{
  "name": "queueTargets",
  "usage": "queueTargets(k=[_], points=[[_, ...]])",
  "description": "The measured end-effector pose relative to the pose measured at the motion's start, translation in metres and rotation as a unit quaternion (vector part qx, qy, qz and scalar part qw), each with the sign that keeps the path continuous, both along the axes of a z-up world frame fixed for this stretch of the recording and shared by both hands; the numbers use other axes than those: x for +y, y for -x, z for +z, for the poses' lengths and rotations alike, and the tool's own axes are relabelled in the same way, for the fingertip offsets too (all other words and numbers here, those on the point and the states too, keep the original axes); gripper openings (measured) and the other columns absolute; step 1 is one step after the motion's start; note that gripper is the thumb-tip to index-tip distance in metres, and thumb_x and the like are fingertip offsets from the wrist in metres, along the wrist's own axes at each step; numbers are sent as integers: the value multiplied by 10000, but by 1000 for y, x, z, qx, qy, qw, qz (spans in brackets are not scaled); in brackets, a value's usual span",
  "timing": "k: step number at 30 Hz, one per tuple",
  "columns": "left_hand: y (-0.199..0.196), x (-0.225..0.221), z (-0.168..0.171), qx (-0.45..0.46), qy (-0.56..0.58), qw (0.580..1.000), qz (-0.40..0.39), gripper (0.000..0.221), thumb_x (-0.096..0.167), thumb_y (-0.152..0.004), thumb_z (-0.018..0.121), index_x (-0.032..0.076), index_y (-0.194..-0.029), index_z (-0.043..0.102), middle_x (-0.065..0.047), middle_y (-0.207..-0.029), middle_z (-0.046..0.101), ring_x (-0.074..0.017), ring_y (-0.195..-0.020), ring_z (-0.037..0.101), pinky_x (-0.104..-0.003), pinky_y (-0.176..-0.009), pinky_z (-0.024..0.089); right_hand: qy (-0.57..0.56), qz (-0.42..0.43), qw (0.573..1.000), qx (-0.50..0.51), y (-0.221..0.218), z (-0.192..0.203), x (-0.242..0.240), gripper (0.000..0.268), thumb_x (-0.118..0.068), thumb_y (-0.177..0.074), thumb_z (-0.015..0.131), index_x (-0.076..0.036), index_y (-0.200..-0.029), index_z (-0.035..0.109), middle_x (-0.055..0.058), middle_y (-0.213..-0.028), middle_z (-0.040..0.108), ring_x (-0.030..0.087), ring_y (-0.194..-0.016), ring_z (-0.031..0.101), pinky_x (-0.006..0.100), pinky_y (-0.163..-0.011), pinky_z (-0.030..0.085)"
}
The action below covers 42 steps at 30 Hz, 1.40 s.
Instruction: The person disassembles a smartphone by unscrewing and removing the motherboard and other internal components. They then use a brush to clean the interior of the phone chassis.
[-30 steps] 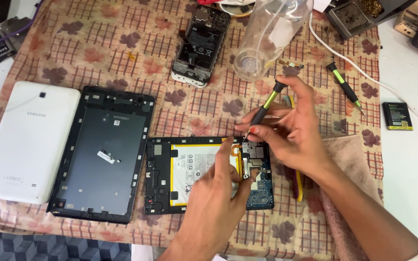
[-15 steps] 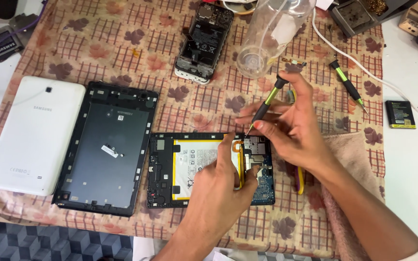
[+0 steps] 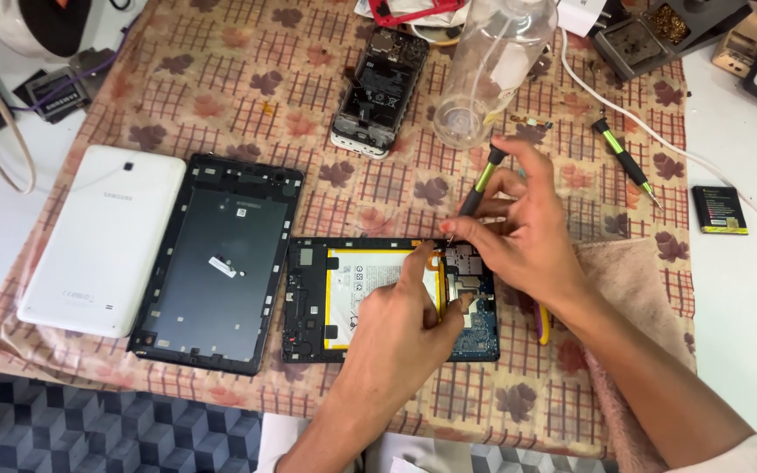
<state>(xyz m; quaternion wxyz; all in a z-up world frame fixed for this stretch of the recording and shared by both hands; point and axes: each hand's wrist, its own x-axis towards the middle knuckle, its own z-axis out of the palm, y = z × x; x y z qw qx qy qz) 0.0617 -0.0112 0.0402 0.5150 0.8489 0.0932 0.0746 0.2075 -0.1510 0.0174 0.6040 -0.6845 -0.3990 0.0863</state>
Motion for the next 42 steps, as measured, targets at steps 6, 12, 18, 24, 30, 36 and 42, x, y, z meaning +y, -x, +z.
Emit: queueTargets(k=[6, 12, 18, 24, 30, 36, 42], points=[[0, 4, 2, 33, 3, 999, -33, 633, 161, -852, 724, -63, -1404, 511, -147, -528, 644, -301, -450, 685, -405, -477, 532, -14, 82, 996, -20, 1, 8, -2, 801, 131, -943, 599, -130, -1555, 154, 229, -1256, 628, 324, -1183, 669, 411, -941, 641], [1, -2, -8, -61, -112, 990, -57, 573, 260, -902, 745, -109, -1311, 588, -216, -718, 682, -347, -599, 700, -439, -560, 549, 34, -28, 998, -37, 8, 4, -5, 738, 50, -957, 695, -114, -1547, 282, 186, -1088, 668, 276, -1008, 793, 371, -837, 661], [-3, -10, -9, 18, -174, 981, -82, 777, 414, -891, 736, -133, -1388, 498, -235, -760, 678, -379, -648, 713, -437, -544, 567, 55, 18, 980, -189, 4, -6, -5, 739, 29, -945, 724, -93, -1510, 262, 216, -1178, 673, 269, -1097, 748, 376, -870, 634], [-7, -12, -7, 76, -188, 974, -103, 854, 455, -869, 738, -119, -1430, 446, -237, -807, 679, -375, -644, 716, -433, -537, 572, 28, 48, 995, -81, 6, -2, -7, 706, 49, -1017, 629, -125, -1579, 239, 167, -1147, 712, 254, -1127, 766, 413, -982, 626], [-6, -9, -9, 46, -156, 981, -100, 841, 424, -866, 749, -140, -1416, 455, -240, -785, 680, -376, -642, 715, -429, -536, 570, 60, -2, 971, -233, 7, 2, -4, 749, 15, -922, 752, -172, -1490, 302, 229, -1144, 659, 270, -1048, 750, 369, -845, 643], [-5, -7, -8, 28, -149, 984, -97, 784, 374, -882, 748, -149, -1396, 472, -230, -769, 681, -370, -637, 716, -424, -534, 568, 3, 26, 999, -29, 8, 3, -3, 727, 53, -1032, 621, -148, -1596, 208, 175, -1236, 695, 289, -1161, 746, 420, -944, 676], [-5, -5, -7, 4, -137, 986, -100, 754, 346, -888, 749, -165, -1375, 485, -229, -757, 679, -367, -626, 711, -421, -535, 564, 51, -28, 984, -168, 7, 0, -5, 818, 60, -936, 763, -175, -1541, 265, 170, -1153, 644, 230, -1007, 758, 407, -856, 659]])
